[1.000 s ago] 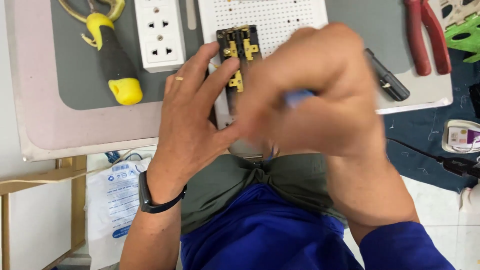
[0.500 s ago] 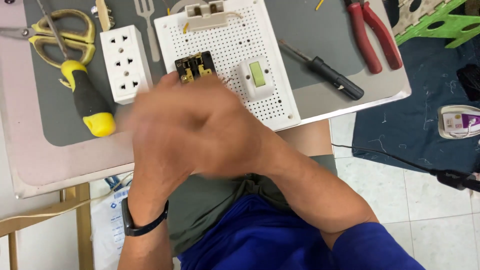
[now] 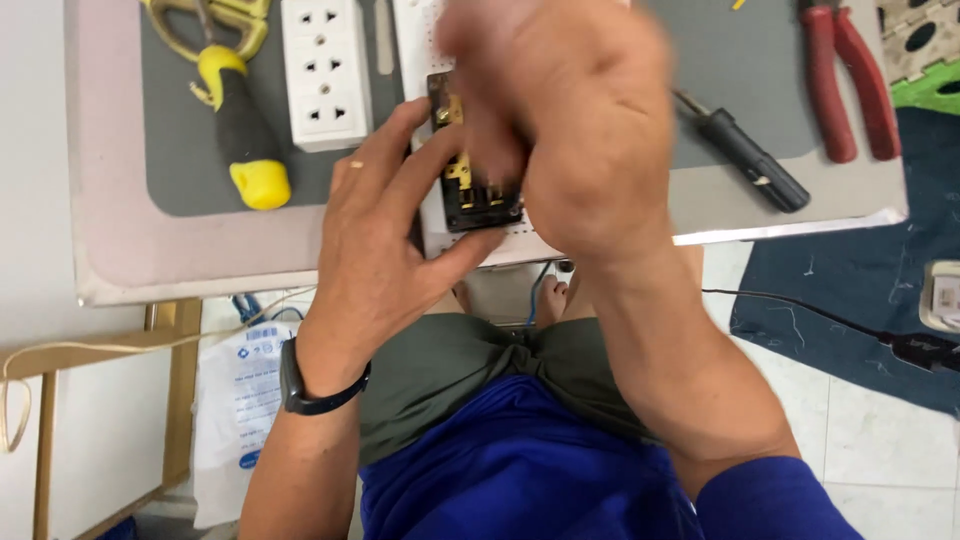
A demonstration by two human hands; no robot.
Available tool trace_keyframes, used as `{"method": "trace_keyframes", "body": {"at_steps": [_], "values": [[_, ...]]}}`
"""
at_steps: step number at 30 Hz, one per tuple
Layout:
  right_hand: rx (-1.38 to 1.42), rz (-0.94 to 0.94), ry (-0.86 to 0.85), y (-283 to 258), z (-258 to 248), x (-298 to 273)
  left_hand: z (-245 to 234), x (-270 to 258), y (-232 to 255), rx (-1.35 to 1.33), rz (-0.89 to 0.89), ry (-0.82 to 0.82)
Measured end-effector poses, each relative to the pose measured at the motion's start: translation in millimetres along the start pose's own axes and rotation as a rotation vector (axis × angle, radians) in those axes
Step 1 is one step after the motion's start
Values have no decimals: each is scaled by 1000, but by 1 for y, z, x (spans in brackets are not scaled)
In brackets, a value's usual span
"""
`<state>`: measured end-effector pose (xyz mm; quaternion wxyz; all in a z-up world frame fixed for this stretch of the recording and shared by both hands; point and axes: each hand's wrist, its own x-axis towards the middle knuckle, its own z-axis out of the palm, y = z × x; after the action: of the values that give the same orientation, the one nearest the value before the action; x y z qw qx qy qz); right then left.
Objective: The person uses a screwdriver to tighten screws on a black electrical switch component and a white digital timer mounted on a perforated board. They manipulate wires and adjust the components with their hands and the tool.
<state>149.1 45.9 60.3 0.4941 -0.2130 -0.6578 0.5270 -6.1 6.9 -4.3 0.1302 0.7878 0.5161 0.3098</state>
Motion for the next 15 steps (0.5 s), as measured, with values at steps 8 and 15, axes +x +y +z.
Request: {"method": "trace_keyframes", "body": {"at_steps": [8, 15], "values": [[32, -124, -138, 2, -10, -13, 3, -3, -7, 16, 27, -30], [-113, -85, 51, 1, 4, -13, 0, -4, -4, 23, 17, -20]]}}
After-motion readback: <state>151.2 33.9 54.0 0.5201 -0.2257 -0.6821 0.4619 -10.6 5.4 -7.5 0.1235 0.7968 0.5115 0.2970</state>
